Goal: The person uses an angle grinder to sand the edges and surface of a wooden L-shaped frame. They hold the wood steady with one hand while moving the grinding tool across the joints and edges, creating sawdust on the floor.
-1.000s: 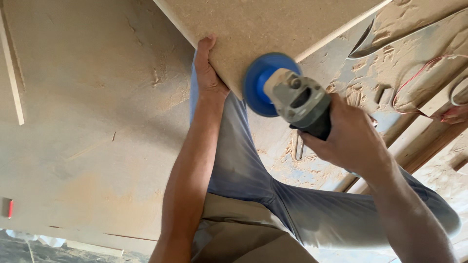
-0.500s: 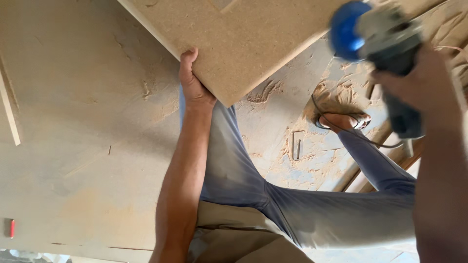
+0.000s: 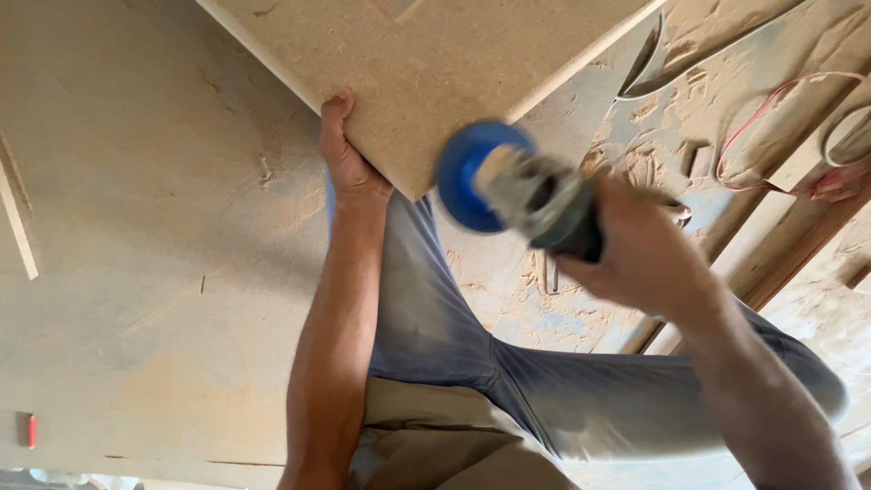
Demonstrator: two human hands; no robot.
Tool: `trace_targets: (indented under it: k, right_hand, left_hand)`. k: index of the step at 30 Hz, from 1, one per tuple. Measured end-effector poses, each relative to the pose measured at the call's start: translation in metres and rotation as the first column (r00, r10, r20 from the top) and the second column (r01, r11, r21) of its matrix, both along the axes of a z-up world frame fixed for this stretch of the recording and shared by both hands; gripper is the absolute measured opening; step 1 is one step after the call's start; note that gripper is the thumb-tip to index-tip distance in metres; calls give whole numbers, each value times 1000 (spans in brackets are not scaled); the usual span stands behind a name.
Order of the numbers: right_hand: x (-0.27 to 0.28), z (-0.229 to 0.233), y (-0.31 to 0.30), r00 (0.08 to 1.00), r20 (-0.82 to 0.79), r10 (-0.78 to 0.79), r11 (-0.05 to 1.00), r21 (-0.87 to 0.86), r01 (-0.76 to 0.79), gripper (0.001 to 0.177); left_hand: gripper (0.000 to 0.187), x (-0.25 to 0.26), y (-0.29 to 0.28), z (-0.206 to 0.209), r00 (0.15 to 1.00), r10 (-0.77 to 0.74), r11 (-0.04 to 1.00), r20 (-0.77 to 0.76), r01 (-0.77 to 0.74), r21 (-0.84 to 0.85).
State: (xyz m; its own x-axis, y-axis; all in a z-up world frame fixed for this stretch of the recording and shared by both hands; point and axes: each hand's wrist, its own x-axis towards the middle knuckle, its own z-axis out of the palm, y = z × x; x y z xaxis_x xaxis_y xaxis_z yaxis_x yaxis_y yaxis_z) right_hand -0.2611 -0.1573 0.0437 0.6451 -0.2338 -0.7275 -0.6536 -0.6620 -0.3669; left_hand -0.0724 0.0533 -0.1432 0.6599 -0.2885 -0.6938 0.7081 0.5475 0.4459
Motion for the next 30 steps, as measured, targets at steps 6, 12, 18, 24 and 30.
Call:
trace_targets:
  k: [6, 12, 18, 24, 30]
  right_hand:
    - [-7, -17, -39, 993, -101, -59, 990, -134, 46, 74]
    - [-48, -56, -180, 938, 345, -13, 937, -323, 132, 59]
    - [-97, -66, -158, 396, 455, -798, 600, 529, 600, 56]
    - [-100, -56, -97, 206, 357, -911, 410, 734, 541, 41]
    - [-80, -56, -57, 230, 561, -795, 596, 652, 469, 70]
  left_hand:
    - [84, -1, -2, -3, 1000, -14, 1000, 14, 14, 10]
    - [85, 0, 0, -2, 999, 4, 994, 49, 1, -109]
    - [85, 0, 0, 6, 998, -4, 1000, 67, 4, -4]
    - [81, 4, -6, 29, 995, 28, 995, 92, -19, -95]
    - [80, 13, -11, 47, 991, 28, 993, 132, -12, -121]
